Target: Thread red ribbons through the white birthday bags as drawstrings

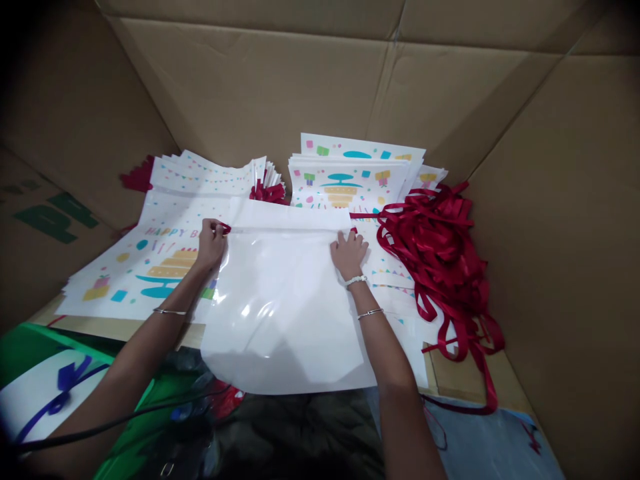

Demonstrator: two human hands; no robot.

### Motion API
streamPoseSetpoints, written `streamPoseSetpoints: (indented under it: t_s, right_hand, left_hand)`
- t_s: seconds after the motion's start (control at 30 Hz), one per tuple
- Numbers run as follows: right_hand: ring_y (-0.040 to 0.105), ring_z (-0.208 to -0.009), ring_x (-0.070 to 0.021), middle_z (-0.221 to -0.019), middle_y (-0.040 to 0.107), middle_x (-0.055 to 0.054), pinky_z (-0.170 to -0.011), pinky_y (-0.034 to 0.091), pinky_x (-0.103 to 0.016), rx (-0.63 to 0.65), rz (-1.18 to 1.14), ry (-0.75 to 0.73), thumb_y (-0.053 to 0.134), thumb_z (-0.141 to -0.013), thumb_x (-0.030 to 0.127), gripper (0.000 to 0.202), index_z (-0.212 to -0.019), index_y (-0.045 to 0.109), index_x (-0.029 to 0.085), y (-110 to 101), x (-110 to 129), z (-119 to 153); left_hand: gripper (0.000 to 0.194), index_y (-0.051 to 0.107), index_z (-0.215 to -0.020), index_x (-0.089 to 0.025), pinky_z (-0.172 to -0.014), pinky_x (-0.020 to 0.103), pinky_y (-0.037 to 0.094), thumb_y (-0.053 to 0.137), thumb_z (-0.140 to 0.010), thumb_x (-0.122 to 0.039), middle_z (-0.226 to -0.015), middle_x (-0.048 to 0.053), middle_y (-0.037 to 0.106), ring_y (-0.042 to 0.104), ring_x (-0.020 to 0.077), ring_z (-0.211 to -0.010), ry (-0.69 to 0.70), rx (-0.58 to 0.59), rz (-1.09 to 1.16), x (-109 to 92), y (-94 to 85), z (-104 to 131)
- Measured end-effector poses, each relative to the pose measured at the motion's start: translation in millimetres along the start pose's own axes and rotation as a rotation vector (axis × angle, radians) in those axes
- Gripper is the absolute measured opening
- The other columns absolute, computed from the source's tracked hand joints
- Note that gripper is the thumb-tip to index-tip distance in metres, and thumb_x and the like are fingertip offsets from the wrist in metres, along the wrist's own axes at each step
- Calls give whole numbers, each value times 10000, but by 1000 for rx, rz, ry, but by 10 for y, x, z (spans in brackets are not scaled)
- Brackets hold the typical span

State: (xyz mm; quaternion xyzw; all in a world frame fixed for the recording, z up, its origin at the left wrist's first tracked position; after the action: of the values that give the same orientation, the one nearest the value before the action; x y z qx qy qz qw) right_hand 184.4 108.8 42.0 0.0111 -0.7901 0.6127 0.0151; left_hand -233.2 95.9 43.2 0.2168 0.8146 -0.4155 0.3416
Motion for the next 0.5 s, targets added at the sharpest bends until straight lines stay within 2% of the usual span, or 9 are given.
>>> streamPoseSetpoints:
  t_s: [0.1,0.23,0.33,0.43,0.5]
  right_hand:
    - [466,-1236,-378,-1505,491,-189,-1003,343,-509,3,-2,2,338,-1056,355,545,-1529,584,242,0,-3,-1]
    - [463,-1238,-373,-1496,497,-192,-1005,343,-505,3,-3,4,326,-1058,354,551,-1534,578,241,-1,-2,2]
    - [458,-1249,-375,-1513,483,-192,-1014,338,-511,5,-1,6,332,-1056,356,552,-1537,577,241,-6,1,7]
    - [464,-1243,-380,-1513,482,-191,-1008,343,-516,12,1,1,324,-1057,357,557,-1541,576,244,-13,3,10]
    - [469,-1240,-383,-1515,479,-191,-1000,348,-516,12,4,-3,318,-1058,354,560,-1544,574,245,-19,3,11]
  left_hand:
    - [71,483,-1058,-219,-916,366,455,421,-1028,-205,-1021,101,628,584,222,-984,11,-2,-8,23,-2,-17]
    - [79,555,-1040,-217,-1026,450,390,486,-1001,-210,-1054,124,634,541,275,-1068,117,-4,-162,-59,-60,-32]
    - [99,614,-1027,-214,-1059,496,356,527,-984,-234,-1047,142,627,529,306,-1082,147,44,-270,-96,-72,-40]
    - [106,650,-1011,-208,-1049,505,372,591,-951,-272,-1018,158,619,523,337,-1121,164,66,-315,-97,-63,-38]
    - [163,647,-1057,-208,-999,471,428,629,-907,-268,-999,142,626,544,330,-1106,137,61,-230,-84,-75,-33]
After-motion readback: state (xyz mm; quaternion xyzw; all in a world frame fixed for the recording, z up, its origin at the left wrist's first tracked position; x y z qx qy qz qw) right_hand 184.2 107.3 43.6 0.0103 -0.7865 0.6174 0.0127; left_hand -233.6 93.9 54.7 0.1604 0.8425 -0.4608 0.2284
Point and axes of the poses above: each hand's wrist, its own z-axis away from the middle knuckle, its own y-axis out of the palm, x = y × z, the point moved 5 cm from there along -z, towards the middle knuckle
